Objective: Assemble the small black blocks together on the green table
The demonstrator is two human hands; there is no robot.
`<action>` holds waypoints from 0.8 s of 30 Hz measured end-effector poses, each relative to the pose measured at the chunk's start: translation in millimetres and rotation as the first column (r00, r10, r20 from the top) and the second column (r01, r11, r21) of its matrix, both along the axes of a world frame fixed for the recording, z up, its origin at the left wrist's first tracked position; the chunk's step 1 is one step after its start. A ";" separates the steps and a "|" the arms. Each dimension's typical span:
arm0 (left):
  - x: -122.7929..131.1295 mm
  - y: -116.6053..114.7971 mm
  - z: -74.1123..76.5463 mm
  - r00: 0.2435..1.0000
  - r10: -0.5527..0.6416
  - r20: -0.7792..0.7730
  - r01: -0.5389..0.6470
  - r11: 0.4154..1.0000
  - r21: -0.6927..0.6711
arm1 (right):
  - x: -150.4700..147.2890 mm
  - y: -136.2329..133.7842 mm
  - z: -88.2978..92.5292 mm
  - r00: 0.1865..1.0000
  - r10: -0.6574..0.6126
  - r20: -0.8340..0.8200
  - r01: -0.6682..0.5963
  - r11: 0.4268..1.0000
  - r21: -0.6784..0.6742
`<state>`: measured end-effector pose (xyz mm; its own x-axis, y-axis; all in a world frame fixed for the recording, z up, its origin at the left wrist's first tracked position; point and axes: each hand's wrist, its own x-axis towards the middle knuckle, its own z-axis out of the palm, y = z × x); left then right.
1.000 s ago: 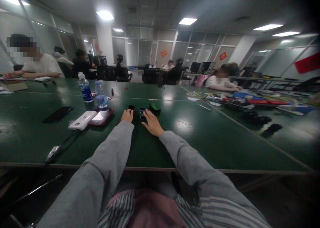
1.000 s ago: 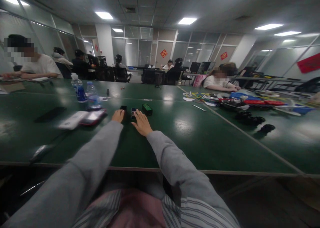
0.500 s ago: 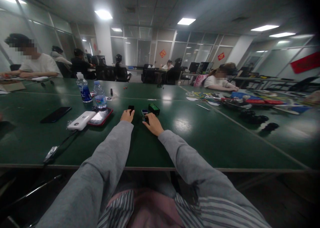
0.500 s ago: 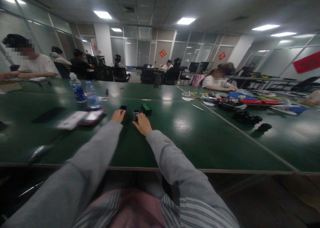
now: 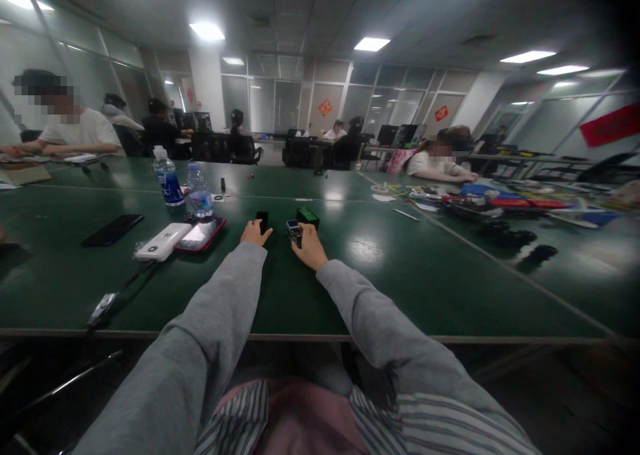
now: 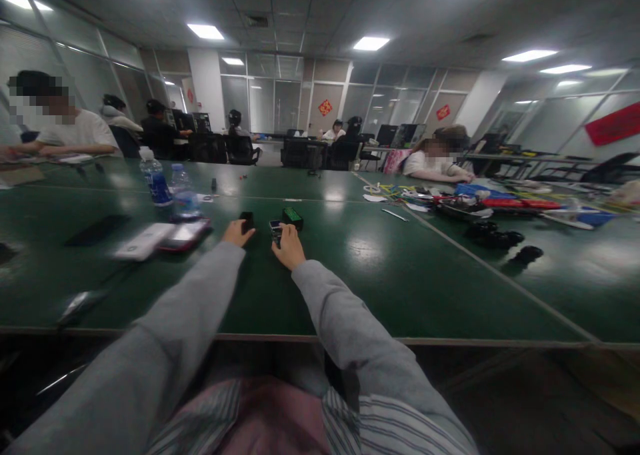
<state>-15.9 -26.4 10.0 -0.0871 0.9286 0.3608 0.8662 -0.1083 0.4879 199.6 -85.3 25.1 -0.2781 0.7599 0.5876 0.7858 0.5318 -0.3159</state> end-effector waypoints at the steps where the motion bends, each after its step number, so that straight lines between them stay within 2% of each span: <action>1: 0.2 -0.4 0.5 1.000 0.000 0.001 0.000 1.000 -0.002 | 0.3 0.9 -1.2 1.000 0.009 -0.002 -0.009 1.000 -0.026; 6: 0.9 -2.5 3.2 1.000 0.001 0.013 0.000 1.000 -0.025 | 2.4 5.5 -6.1 1.000 0.010 -0.003 -0.011 0.984 -0.179; 11: 1.9 -4.4 4.9 0.999 -0.004 0.033 0.005 1.000 -0.030 | 3.9 10.5 -6.9 0.999 0.016 -0.045 -0.026 0.975 -0.219; 14: 1.9 -5.0 5.4 0.999 -0.005 0.048 0.007 0.999 -0.033 | 8.9 10.6 -1.1 0.996 0.020 -0.092 -0.041 0.972 -0.230; 17: 0.9 -4.9 5.4 0.998 -0.020 0.060 0.021 0.999 -0.028 | 25.9 4.2 10.0 0.990 -0.016 -0.142 -0.019 0.970 -0.241; 19: 0.0 -4.6 5.2 0.998 -0.023 0.060 0.025 0.999 -0.027 | 50.1 -5.3 18.2 0.986 -0.046 -0.161 0.009 0.974 -0.225; 21: -0.5 -4.4 4.8 0.998 -0.022 0.053 0.024 0.999 -0.026 | 89.1 -19.7 24.8 0.980 -0.086 -0.177 0.053 0.981 -0.185; 24: -0.7 -4.5 4.0 0.999 -0.016 0.041 0.017 1.000 -0.023 | 177.6 -50.1 27.5 0.953 -0.225 -0.205 0.201 0.971 -0.129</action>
